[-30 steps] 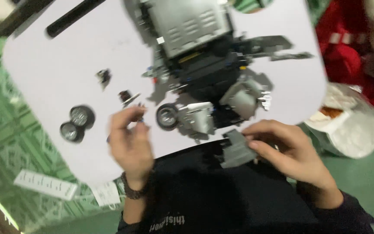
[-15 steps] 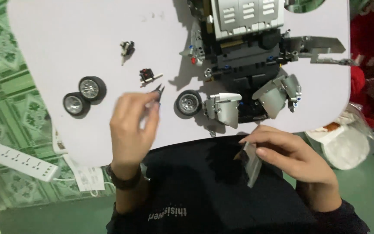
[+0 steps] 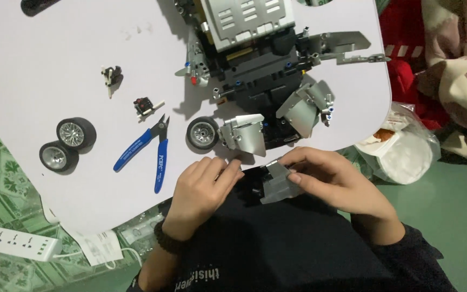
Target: The person assembles a model vehicle by attaching gray body panels to the front chassis. They align and press the panels into place, then repeatedly detach and reattach them to check fit. The person also handles a small black component and a wheel, placing them on the table.
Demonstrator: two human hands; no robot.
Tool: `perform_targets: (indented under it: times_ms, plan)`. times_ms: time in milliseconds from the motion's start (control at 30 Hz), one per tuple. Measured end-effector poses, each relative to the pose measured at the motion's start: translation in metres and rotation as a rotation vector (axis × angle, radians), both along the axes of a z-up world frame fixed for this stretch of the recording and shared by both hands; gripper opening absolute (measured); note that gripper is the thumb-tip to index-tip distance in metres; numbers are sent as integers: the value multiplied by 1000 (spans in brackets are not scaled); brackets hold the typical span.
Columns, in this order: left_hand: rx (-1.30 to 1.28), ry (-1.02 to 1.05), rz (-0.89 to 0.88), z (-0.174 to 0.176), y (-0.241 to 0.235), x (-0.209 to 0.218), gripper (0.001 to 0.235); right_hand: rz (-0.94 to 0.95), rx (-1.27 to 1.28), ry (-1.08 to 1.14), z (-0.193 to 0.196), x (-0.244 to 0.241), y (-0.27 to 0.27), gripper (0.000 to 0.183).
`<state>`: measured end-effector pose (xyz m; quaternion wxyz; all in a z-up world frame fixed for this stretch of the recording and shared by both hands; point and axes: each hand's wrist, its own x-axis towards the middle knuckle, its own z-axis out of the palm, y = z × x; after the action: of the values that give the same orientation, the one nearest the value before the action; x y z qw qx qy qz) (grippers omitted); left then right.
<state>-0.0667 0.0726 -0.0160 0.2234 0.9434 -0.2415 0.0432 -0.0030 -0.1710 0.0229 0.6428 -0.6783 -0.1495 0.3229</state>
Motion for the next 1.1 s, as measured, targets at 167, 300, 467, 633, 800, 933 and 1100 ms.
perform_targets:
  times_ms: [167, 300, 467, 633, 800, 933, 1100]
  plan:
    - [49, -159, 36, -3, -1, -1, 16, -31, -8, 44, -7, -4, -2, 30]
    - [68, -222, 26, -7, -1, -4, 12, -35, -6, 42, -5, -3, -1, 29]
    - [69, -300, 44, -15, -1, -9, 12, -53, -11, 41, -7, -3, -2, 28]
    - [76, -285, 73, -14, 11, -17, 15, -40, 3, 25, -5, -4, -3, 29]
    - [22, -204, 111, -6, 19, -18, 13, -40, 1, 41, -11, -6, -3, 28]
    - [-76, -53, 127, -7, 23, -18, 12, -24, 8, 48, -12, -6, -1, 28]
    - [-158, 79, 101, 5, 17, -11, 7, -23, 4, 43, -10, -7, 2, 29]
